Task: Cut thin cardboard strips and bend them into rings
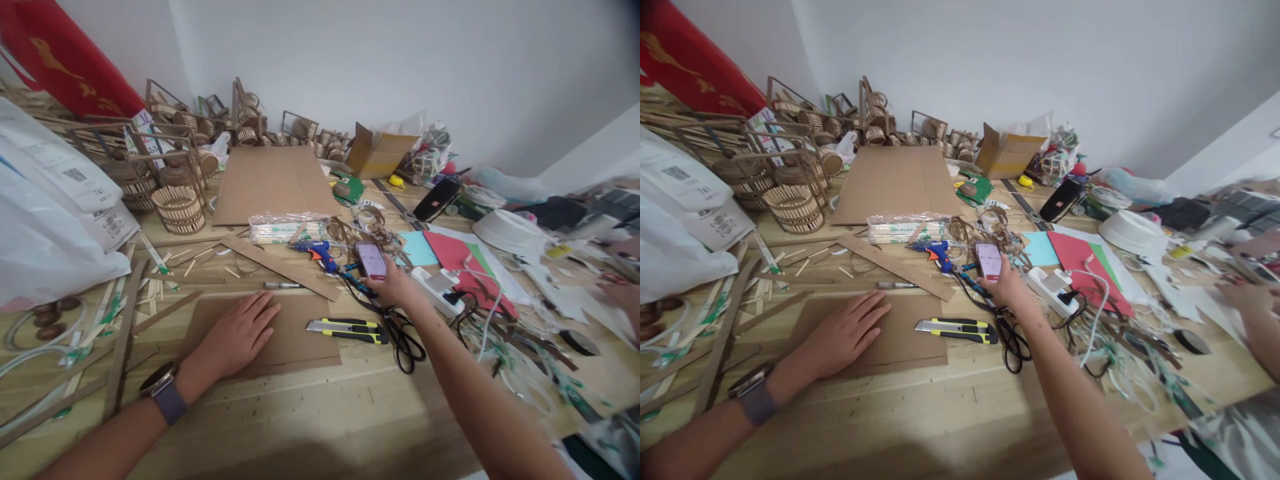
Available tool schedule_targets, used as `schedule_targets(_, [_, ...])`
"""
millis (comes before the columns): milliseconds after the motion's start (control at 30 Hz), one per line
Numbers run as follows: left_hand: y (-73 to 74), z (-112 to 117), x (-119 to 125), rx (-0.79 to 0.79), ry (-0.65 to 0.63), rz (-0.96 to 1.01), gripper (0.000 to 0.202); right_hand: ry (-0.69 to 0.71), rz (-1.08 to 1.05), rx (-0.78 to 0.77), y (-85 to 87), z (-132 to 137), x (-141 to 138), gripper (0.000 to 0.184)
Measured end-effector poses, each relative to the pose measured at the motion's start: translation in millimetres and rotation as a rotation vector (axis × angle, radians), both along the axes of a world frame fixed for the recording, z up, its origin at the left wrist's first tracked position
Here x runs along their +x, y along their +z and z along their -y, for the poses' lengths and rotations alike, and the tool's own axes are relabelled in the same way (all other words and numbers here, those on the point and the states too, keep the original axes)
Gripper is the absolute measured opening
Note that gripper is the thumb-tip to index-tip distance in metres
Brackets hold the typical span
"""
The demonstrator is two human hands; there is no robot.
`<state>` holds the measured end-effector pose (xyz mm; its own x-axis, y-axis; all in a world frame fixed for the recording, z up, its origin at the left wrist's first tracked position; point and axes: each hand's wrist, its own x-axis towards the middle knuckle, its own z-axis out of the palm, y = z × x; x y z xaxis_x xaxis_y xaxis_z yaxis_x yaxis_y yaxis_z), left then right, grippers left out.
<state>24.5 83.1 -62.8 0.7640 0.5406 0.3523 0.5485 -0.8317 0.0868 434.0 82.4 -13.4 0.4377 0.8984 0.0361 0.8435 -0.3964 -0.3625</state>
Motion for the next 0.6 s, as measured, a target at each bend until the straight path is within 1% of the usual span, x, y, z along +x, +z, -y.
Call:
schedule_targets(67, [-1.2, -0.3, -0.3, -0.012, 0.000, 0.011, 0.044, -0.020, 0.056, -0.016, -4.7, 0.0, -7.1, 0.104])
schedule_targets(167, [-2.9, -0.5, -0.4, -0.011, -0.003, 0.028, 0.044, -0.029, 0.113, -0.017, -7.0, -2.5, -10.3, 0.100])
schedule_targets(333, [-2.8, -0.5, 0.4, 0.012, -0.009, 0.021, 0.046, 0.022, 0.180, 0.011, -8.7, -8.2, -3.9, 0.094])
schedule_targets(467, [-1.7, 0.2, 1.3, -0.005, 0.000, 0.024, 0.044, 0.067, 0.243, 0.059, -8.6, -3.9, -3.9, 0.088])
schedule_targets(533, [-1.1, 0.9, 1.8, -0.007, 0.010, 0.023, 0.044, 0.114, 0.292, 0.106, -6.7, 3.0, -9.4, 0.079])
schedule_targets(600, [0.2, 1.6, 2.4, -0.004, 0.022, 0.016, 0.043, 0.187, 0.337, 0.146, -4.3, 11.2, -17.9, 0.061])
